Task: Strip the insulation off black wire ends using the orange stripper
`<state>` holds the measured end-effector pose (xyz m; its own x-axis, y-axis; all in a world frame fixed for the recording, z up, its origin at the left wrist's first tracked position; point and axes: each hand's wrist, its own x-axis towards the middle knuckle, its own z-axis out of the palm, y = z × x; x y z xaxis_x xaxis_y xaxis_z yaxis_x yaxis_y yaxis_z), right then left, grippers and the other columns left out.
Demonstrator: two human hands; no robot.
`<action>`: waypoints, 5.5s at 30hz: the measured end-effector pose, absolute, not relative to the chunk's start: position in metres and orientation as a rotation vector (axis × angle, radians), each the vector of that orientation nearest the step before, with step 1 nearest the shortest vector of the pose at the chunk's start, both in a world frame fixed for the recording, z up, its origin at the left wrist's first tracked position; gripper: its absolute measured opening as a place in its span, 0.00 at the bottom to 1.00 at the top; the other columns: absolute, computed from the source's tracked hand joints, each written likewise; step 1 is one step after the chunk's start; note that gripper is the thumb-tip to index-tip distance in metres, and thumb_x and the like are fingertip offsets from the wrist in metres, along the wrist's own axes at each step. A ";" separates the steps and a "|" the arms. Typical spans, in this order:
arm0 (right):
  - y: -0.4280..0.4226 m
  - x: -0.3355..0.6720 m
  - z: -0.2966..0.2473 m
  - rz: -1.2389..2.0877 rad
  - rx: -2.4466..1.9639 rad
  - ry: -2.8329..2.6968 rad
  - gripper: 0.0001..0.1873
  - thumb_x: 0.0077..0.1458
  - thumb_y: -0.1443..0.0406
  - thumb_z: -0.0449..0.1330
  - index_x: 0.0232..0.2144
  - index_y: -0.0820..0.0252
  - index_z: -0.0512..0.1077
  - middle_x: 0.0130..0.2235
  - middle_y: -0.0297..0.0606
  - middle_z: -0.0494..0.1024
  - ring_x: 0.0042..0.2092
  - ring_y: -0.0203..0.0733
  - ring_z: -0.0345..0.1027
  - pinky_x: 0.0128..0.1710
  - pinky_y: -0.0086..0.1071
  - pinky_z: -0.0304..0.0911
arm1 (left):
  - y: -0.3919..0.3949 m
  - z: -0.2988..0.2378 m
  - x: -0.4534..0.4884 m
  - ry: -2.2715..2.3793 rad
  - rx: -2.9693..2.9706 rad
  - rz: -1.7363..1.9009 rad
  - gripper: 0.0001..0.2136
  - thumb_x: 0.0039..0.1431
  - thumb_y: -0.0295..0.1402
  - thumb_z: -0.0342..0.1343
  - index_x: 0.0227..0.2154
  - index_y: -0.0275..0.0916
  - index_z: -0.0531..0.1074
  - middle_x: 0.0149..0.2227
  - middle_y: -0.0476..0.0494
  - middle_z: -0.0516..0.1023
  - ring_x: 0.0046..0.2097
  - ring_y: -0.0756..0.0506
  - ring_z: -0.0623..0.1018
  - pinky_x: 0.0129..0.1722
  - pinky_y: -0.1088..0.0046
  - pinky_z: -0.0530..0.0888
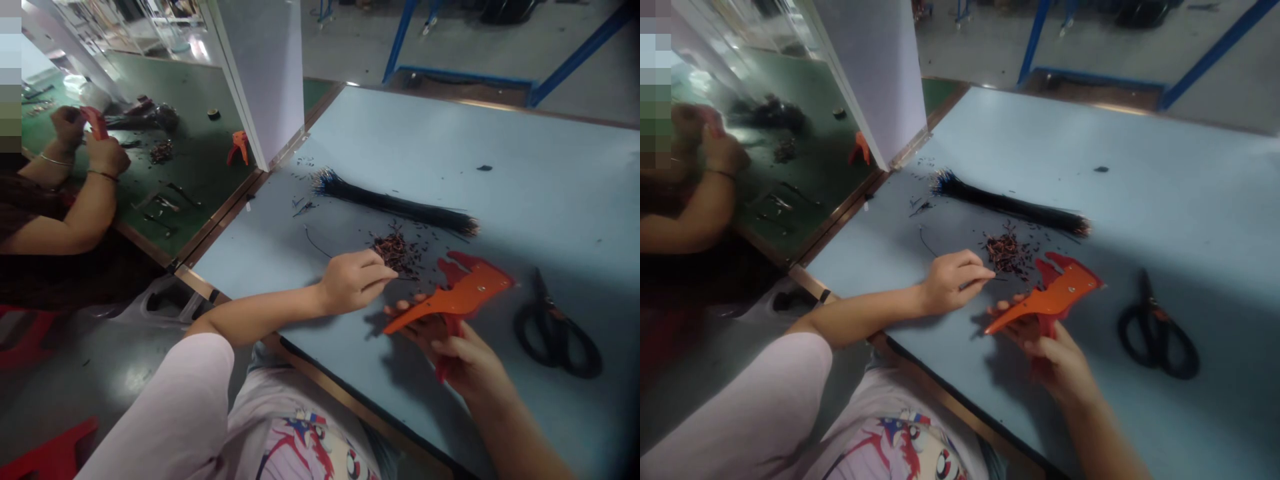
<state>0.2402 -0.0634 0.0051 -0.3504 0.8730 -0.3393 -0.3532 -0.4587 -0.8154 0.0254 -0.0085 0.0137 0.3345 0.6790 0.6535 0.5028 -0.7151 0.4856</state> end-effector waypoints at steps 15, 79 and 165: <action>-0.065 0.241 0.009 1.794 -1.053 -0.793 0.18 0.44 0.68 0.60 0.40 0.51 0.71 0.38 0.39 0.75 0.44 0.50 0.71 0.48 0.49 0.66 | -0.006 0.014 0.023 1.118 2.406 1.271 0.09 0.61 0.30 0.48 0.36 0.38 0.74 0.32 0.44 0.74 0.33 0.52 0.74 0.34 0.76 0.70; -0.065 0.223 0.006 2.059 -1.007 -0.756 0.19 0.42 0.63 0.68 0.36 0.65 0.68 0.31 0.39 0.76 0.32 0.44 0.75 0.31 0.38 0.71 | 0.006 0.012 0.022 1.320 2.300 1.147 0.04 0.57 0.26 0.53 0.32 0.37 0.72 0.30 0.48 0.73 0.29 0.53 0.69 0.32 0.76 0.66; -0.073 0.223 0.009 2.108 -0.871 -1.019 0.16 0.54 0.57 0.60 0.24 0.63 0.63 0.20 0.33 0.69 0.21 0.34 0.66 0.22 0.30 0.67 | -0.003 0.019 0.025 1.027 2.524 1.291 0.03 0.53 0.26 0.55 0.30 0.36 0.74 0.24 0.50 0.70 0.25 0.54 0.68 0.25 0.79 0.64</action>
<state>0.2227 -0.0732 0.0085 -0.5811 0.7625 -0.2843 -0.2506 -0.5001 -0.8290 0.0248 -0.0033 0.0193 0.4036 0.6223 0.6707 0.5141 -0.7606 0.3964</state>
